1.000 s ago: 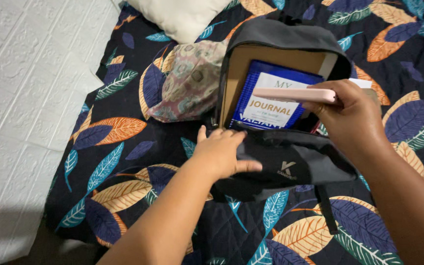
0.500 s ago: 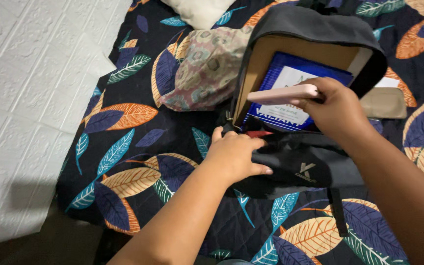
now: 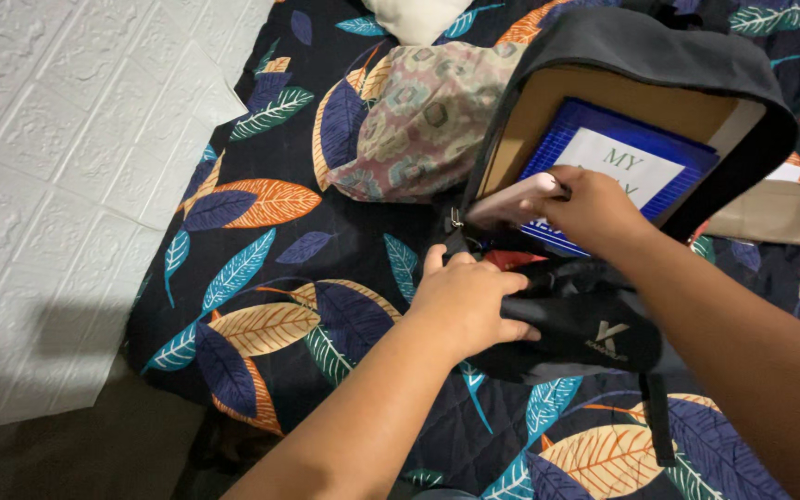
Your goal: The person packs a black backpack with daily essentials. They place a charger, a small pouch, a red pouch, a blue journal, a pink power bank, and a wallet into the bag on a bed.
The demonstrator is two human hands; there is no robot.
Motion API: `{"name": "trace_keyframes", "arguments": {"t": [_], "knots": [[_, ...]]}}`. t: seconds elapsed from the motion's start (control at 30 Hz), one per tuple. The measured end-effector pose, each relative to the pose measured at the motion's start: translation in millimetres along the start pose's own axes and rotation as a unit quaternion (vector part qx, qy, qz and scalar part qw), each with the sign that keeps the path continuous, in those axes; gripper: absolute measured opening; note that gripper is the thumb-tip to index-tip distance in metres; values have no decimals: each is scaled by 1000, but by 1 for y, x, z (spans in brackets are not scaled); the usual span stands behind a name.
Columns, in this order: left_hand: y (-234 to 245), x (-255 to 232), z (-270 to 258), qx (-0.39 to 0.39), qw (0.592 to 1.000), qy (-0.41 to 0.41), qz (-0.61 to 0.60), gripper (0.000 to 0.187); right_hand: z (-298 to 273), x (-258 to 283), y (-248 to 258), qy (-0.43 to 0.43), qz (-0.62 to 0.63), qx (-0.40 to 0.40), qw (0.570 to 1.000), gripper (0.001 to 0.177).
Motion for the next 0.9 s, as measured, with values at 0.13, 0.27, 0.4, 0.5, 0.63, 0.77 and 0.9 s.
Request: {"name": "trace_keyframes", "arguments": {"t": [0.13, 0.27, 0.4, 0.5, 0.63, 0.77, 0.9], "knots": [[-2, -1, -1, 14, 1000, 1, 8, 64, 7, -5, -20, -21, -58, 30, 998, 49], [-2, -2, 0, 9, 1000, -3, 25, 64, 16, -3, -39, 21, -62, 28, 997, 47], [-4, -1, 1, 30, 999, -1, 42, 66, 31, -7, -57, 24, -110, 37, 993, 45], [-4, -2, 0, 40, 998, 5, 42, 68, 39, -9, -68, 13, -130, 64, 989, 49], [-4, -1, 0, 43, 998, 5, 37, 67, 38, 3, -67, 68, -75, 56, 993, 53], [-2, 1, 0, 28, 999, 6, 31, 66, 25, -1, -60, 13, -19, 29, 999, 55], [-2, -1, 1, 18, 1000, 0, 19, 62, 15, 18, -49, 89, -13, -25, 996, 44]]}}
Point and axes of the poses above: each hand's wrist, its own z-axis towards the middle knuckle, its own y-axis out of the back of the hand, x = y × z, the point moved 8 cm from there along z, towards the middle knuckle, and after that the axes turned 8 degrees about z, right-handed, at the moved point
